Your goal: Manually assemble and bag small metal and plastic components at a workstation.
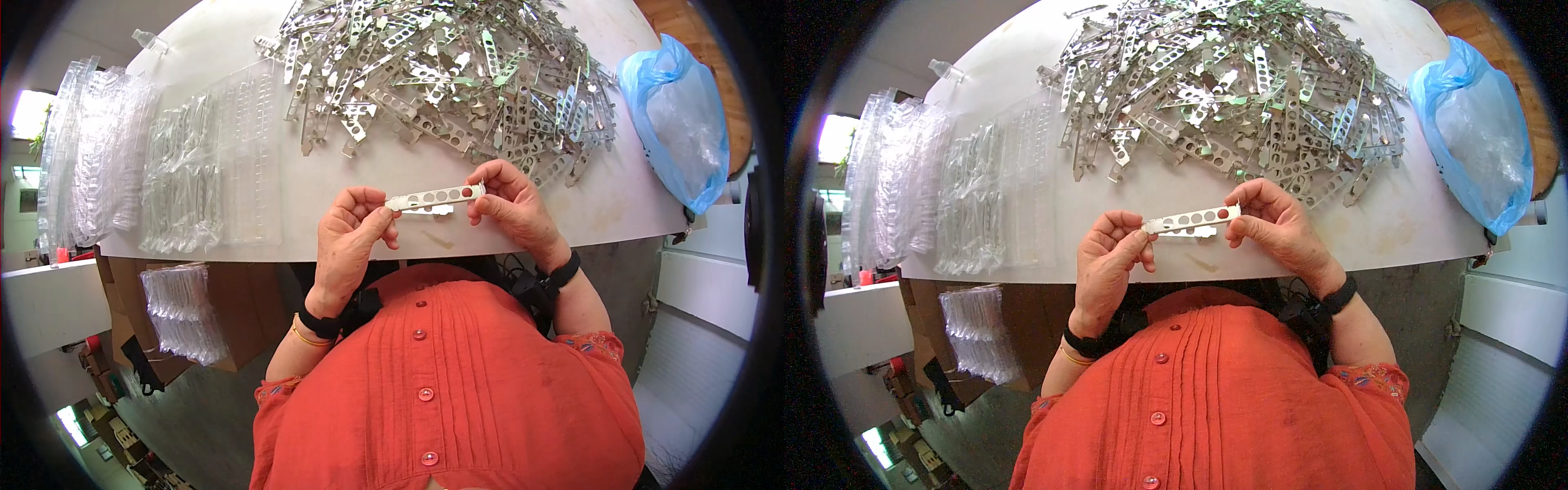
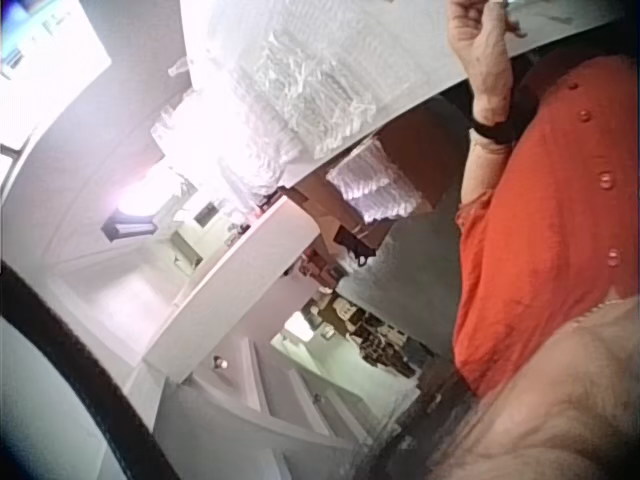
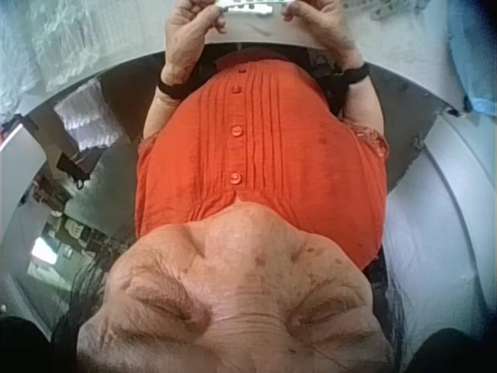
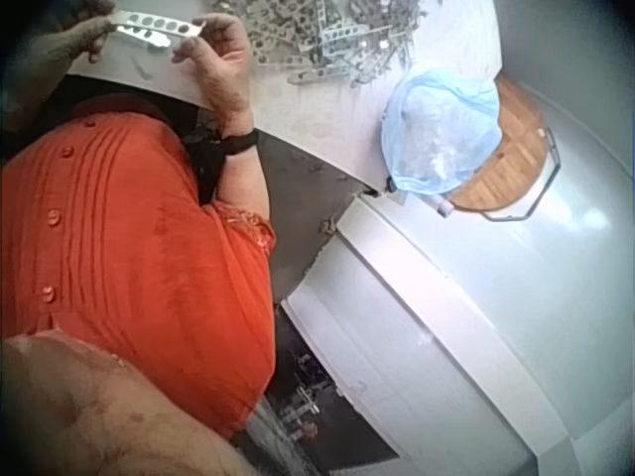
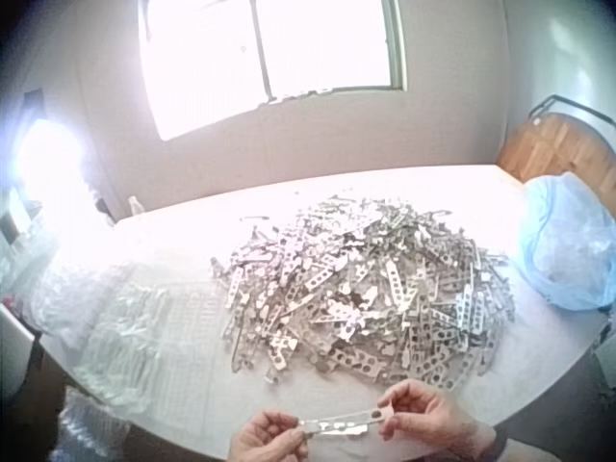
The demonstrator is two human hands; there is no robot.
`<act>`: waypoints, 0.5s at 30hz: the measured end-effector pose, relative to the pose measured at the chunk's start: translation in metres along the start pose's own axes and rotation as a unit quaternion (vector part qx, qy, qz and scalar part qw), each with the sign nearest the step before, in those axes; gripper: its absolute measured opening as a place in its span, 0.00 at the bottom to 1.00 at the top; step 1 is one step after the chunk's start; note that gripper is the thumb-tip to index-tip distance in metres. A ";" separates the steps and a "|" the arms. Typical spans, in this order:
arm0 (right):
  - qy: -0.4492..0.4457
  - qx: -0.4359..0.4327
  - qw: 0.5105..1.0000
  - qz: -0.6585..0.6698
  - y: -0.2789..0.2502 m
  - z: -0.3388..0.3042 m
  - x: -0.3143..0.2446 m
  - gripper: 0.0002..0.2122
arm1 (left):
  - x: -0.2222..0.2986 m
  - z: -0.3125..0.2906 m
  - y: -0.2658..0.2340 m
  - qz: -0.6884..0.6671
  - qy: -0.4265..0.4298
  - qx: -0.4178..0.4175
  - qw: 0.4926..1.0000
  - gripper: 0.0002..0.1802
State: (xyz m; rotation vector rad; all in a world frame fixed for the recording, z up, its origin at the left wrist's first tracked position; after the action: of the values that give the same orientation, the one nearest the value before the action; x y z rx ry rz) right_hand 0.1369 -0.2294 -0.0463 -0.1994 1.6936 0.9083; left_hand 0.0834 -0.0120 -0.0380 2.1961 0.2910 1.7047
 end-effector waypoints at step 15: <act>-0.010 -0.001 1.000 0.000 0.002 0.001 -0.003 0.14 | 0.002 -0.002 0.000 0.006 0.004 0.026 1.000 0.10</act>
State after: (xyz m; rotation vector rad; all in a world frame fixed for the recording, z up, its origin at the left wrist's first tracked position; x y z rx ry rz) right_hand 0.1378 -0.2286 -0.0429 -0.1918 1.6745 0.9098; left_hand 0.0821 -0.0109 -0.0361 2.2322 0.3280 1.7313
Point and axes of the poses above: each hand's wrist, its own z-axis towards the middle knuckle, its own y-axis out of the palm, x = y × z, the point moved 9 cm from there along z, towards the middle knuckle, and after that the axes turned 9 degrees about -x, right-handed, at the moved point
